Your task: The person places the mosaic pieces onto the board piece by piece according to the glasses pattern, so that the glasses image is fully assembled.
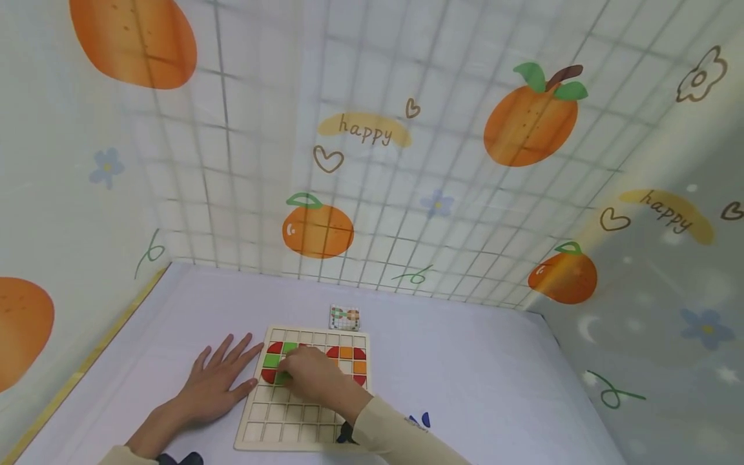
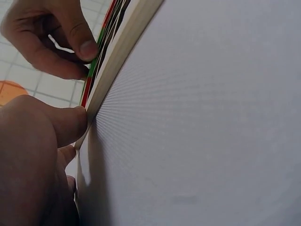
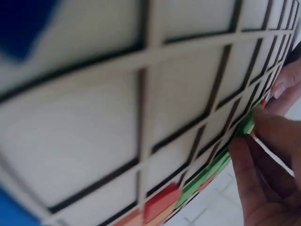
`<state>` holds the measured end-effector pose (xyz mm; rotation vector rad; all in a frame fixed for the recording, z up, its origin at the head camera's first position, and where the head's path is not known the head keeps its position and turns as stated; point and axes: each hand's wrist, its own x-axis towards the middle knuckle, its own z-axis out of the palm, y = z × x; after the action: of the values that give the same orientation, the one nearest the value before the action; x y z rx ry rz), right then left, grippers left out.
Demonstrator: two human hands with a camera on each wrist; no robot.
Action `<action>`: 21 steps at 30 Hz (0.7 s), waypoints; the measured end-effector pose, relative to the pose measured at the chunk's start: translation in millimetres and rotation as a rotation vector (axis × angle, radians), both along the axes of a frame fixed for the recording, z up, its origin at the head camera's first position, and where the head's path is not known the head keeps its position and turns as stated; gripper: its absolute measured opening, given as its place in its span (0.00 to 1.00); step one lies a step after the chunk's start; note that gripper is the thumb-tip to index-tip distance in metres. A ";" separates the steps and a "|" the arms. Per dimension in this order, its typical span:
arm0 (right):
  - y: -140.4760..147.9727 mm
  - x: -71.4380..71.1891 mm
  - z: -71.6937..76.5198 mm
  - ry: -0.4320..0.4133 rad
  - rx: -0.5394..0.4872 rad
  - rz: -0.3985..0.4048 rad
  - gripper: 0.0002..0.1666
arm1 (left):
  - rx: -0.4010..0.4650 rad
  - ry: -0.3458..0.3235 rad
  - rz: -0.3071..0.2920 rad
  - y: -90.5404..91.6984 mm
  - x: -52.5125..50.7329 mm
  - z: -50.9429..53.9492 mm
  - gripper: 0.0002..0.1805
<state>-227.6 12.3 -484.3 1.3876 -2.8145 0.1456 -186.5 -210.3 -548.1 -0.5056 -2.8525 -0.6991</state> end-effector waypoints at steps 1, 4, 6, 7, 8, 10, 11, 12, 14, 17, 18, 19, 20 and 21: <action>2.7 0.0 0.2 -0.008 -0.017 -0.009 0.09 | -0.003 -0.007 0.002 0.2 0.6 2.4 0.35; 15.1 0.8 3.3 -0.016 -0.065 -0.036 0.11 | -0.022 -0.037 0.007 1.2 1.6 8.0 0.36; 26.5 2.1 6.1 -0.016 -0.083 -0.056 0.12 | -0.038 -0.057 0.011 1.4 2.0 10.2 0.36; 33.2 3.4 7.2 -0.020 -0.091 -0.067 0.13 | -0.042 -0.061 0.011 1.7 2.1 10.6 0.36; 40.4 4.5 8.2 -0.016 -0.094 -0.077 0.13 | -0.046 -0.061 0.012 1.9 2.2 10.8 0.36; 55.6 7.1 8.5 -0.011 -0.098 -0.102 0.13 | -0.051 -0.057 0.017 2.3 2.2 10.6 0.36; 63.3 8.8 8.3 -0.014 -0.098 -0.119 0.13 | -0.049 -0.058 0.020 2.5 2.4 10.8 0.36; 71.4 10.6 7.7 -0.017 -0.098 -0.140 0.13 | -0.048 -0.054 0.020 2.5 2.1 9.7 0.36; 87.4 14.3 5.8 -0.024 -0.092 -0.179 0.14 | -0.042 -0.051 0.023 2.6 2.1 8.6 0.36; 110.7 21.9 4.0 -0.068 -0.069 -0.260 0.17 | -0.035 -0.048 0.024 2.5 2.3 7.1 0.36; 118.4 24.5 4.1 -0.083 -0.059 -0.282 0.18 | -0.031 -0.045 0.022 2.5 2.1 6.6 0.36; 125.6 27.4 4.1 -0.100 -0.047 -0.308 0.18 | -0.032 -0.049 0.023 2.5 2.1 6.9 0.36; 132.7 30.3 4.2 -0.117 -0.030 -0.336 0.19 | -0.036 -0.052 0.022 2.5 1.9 6.5 0.36; 139.9 32.8 4.1 -0.137 -0.017 -0.361 0.20 | -0.040 -0.055 0.021 2.4 1.4 6.3 0.36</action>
<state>-194.8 152.2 -480.2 0.8752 -3.1075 0.2691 -185.1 -207.9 -541.8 -0.4689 -2.9243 -0.6638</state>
